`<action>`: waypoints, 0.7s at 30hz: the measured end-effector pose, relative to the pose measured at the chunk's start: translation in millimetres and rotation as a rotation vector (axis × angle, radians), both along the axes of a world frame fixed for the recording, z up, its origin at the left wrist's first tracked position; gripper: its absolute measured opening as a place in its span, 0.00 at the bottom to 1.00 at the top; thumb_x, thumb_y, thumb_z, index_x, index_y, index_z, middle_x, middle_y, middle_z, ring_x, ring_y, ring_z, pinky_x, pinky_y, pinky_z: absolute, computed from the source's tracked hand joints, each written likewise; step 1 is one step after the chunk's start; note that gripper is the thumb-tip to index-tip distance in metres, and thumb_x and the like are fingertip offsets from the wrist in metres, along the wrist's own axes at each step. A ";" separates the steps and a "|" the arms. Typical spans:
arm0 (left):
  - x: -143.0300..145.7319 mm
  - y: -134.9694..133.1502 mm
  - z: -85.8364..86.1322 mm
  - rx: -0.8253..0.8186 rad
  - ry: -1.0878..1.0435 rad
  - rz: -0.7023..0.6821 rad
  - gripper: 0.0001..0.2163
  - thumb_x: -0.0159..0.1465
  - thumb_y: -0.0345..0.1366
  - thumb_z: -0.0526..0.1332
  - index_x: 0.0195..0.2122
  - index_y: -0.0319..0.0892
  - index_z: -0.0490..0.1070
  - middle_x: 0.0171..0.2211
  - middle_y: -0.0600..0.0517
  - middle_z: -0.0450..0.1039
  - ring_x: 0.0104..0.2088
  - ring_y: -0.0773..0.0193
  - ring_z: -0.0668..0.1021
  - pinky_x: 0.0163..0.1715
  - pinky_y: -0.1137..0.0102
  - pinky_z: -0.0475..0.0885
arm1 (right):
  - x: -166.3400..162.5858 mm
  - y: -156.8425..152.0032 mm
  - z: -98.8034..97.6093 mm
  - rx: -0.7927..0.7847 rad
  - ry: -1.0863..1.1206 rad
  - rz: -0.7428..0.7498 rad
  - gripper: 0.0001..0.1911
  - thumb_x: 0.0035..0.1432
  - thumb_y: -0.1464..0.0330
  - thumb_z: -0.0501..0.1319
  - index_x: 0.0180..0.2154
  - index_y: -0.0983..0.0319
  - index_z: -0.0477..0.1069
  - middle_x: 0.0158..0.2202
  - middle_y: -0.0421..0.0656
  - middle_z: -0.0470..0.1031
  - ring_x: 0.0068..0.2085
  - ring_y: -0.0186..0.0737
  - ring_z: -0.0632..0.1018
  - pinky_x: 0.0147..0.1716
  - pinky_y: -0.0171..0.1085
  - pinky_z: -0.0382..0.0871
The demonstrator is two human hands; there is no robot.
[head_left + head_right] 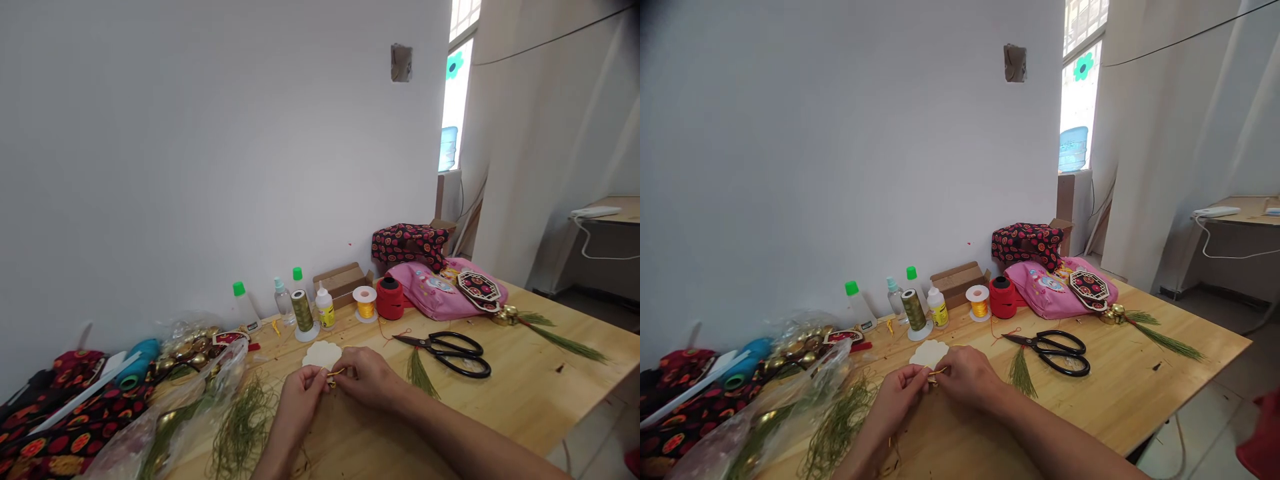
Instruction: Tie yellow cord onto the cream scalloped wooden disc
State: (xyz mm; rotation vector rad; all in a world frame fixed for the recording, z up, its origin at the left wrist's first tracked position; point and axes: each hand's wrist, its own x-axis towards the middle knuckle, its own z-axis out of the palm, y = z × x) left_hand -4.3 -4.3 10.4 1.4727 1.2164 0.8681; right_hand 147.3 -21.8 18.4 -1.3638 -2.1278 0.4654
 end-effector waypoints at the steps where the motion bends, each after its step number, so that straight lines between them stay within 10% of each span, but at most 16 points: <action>1: -1.3 -0.4 1.1 -0.014 -0.018 -0.003 0.15 0.46 0.46 0.58 0.18 0.36 0.68 0.13 0.57 0.63 0.12 0.76 0.56 0.14 0.78 0.49 | -0.1 0.3 0.6 0.017 0.013 -0.001 0.12 0.47 0.71 0.52 0.31 0.58 0.72 0.26 0.40 0.70 0.27 0.32 0.68 0.24 0.28 0.55; 21: 0.3 -3.2 7.0 0.090 -0.118 -0.048 0.18 0.48 0.37 0.59 0.40 0.36 0.64 0.22 0.52 0.73 0.28 0.64 0.74 0.30 0.73 0.65 | -6.1 2.6 -4.7 -0.048 0.213 0.043 0.16 0.51 0.67 0.51 0.19 0.64 0.70 0.22 0.39 0.64 0.27 0.31 0.65 0.24 0.29 0.55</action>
